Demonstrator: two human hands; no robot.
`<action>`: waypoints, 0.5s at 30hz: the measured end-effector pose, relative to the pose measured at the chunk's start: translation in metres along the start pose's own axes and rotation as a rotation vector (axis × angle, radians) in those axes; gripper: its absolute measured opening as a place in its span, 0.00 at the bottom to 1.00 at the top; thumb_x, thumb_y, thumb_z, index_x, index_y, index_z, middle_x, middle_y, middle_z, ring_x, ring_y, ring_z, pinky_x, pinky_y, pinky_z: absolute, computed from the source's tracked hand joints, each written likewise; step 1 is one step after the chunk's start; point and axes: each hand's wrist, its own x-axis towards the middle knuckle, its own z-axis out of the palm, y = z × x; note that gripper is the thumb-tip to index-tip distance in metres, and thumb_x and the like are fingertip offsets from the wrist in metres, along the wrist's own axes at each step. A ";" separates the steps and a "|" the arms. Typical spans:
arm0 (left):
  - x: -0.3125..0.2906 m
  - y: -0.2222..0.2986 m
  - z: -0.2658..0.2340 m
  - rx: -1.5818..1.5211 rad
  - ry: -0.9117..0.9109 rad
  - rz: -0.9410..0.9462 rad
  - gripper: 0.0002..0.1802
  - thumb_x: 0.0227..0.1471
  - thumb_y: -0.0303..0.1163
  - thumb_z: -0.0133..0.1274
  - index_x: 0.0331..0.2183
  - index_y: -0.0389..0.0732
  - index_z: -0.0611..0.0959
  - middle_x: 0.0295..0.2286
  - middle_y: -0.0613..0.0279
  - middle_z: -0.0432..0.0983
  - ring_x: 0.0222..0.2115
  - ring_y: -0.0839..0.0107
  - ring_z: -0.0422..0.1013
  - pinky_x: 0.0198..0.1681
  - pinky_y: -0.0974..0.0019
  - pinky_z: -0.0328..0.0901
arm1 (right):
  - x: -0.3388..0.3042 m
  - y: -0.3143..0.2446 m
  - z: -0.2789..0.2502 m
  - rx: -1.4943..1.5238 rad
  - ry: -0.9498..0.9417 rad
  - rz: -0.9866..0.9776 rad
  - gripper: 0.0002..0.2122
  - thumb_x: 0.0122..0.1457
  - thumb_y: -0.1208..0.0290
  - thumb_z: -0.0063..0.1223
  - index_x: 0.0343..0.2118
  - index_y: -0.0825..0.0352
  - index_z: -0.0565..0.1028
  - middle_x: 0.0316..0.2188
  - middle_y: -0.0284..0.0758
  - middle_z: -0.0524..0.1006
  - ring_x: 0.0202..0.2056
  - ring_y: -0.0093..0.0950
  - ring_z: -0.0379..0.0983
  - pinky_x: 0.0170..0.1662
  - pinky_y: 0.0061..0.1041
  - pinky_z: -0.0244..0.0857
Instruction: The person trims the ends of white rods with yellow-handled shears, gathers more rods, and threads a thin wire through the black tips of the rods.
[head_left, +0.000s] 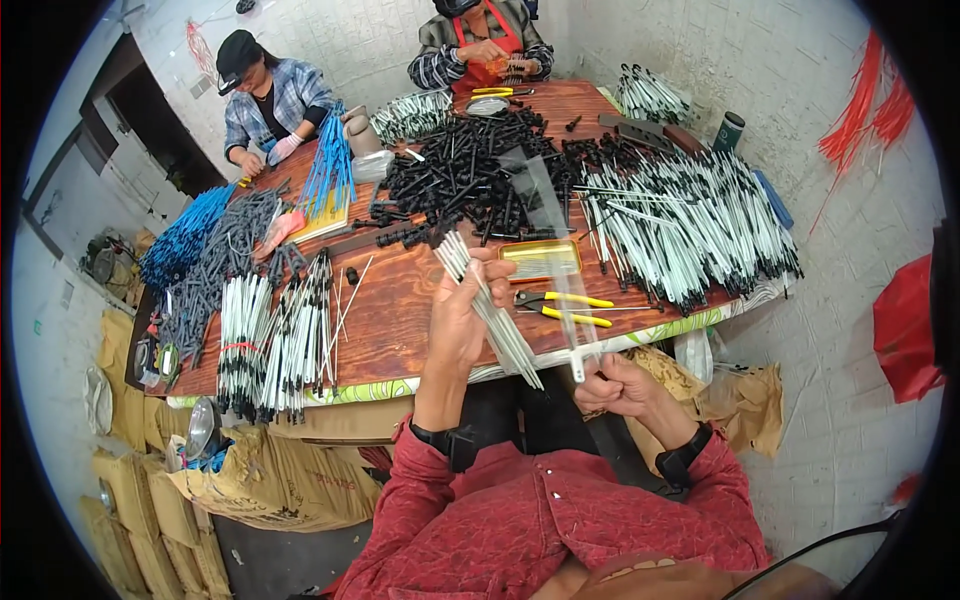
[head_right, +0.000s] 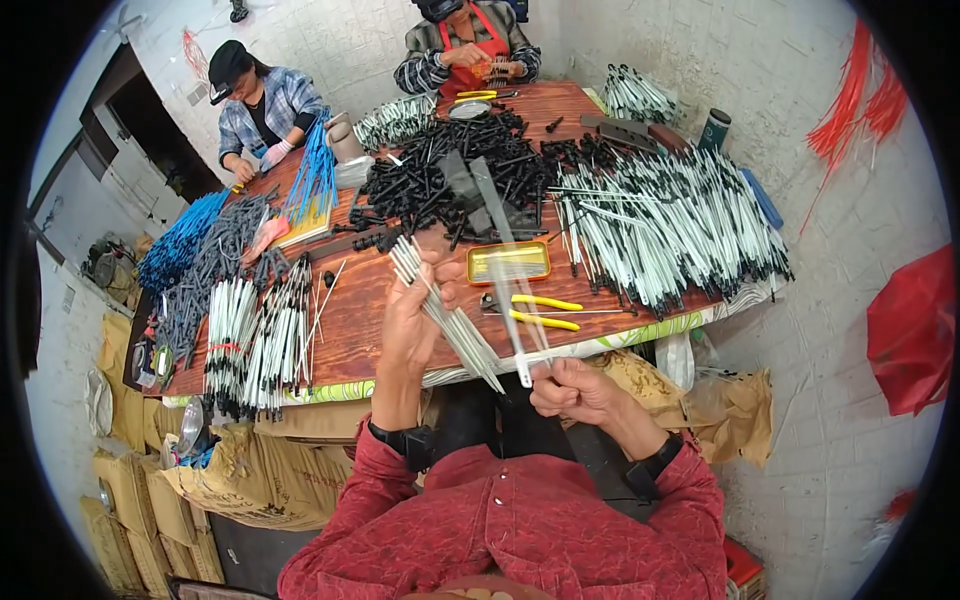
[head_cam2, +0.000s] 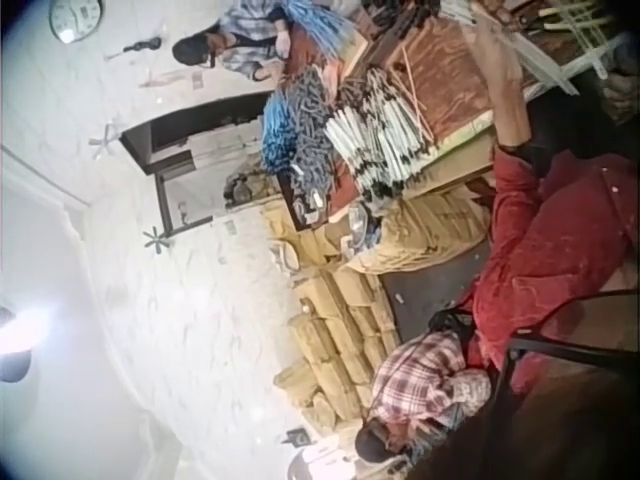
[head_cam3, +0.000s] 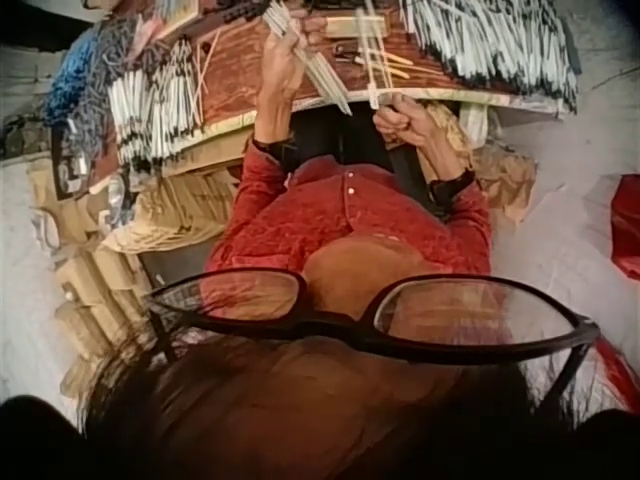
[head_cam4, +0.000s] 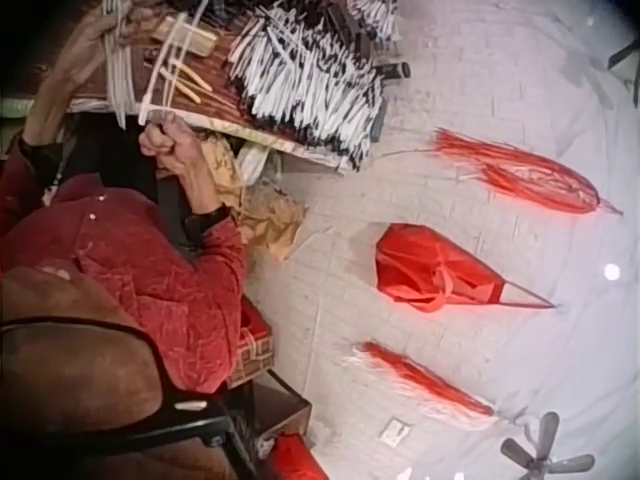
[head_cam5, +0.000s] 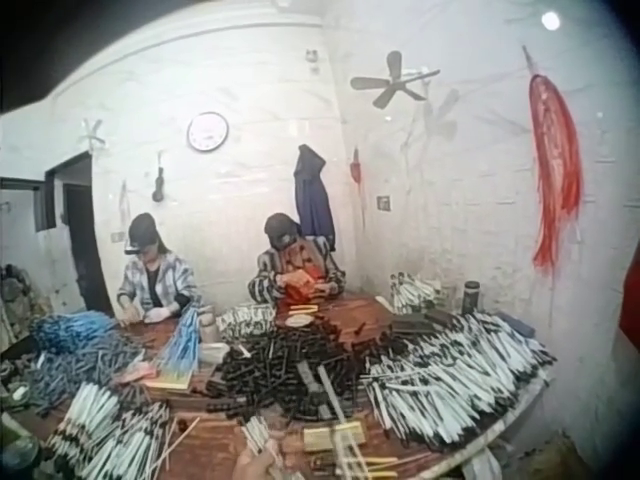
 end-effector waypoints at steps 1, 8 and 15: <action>0.000 0.002 -0.006 0.007 0.007 0.020 0.11 0.67 0.34 0.45 0.47 0.40 0.74 0.35 0.56 0.79 0.28 0.76 0.69 0.33 0.72 0.66 | -0.001 -0.001 0.000 0.032 0.003 -0.034 0.19 0.68 0.52 0.45 0.33 0.63 0.80 0.15 0.18 0.61 0.19 0.16 0.56 0.26 0.19 0.49; -0.004 0.009 -0.007 0.034 0.071 0.084 0.15 0.67 0.35 0.45 0.51 0.40 0.72 0.43 0.50 0.79 0.38 0.69 0.76 0.42 0.67 0.72 | 0.004 -0.026 0.006 -1.605 0.684 -0.632 0.13 0.67 0.63 0.49 0.38 0.67 0.80 0.18 0.30 0.70 0.22 0.25 0.65 0.29 0.26 0.59; 0.002 0.004 0.000 -0.073 0.119 0.026 0.19 0.67 0.36 0.44 0.56 0.43 0.70 0.48 0.49 0.76 0.42 0.66 0.77 0.45 0.65 0.74 | 0.006 -0.016 0.024 -2.005 0.749 -0.636 0.12 0.66 0.66 0.51 0.39 0.71 0.80 0.24 0.38 0.74 0.25 0.29 0.69 0.32 0.26 0.63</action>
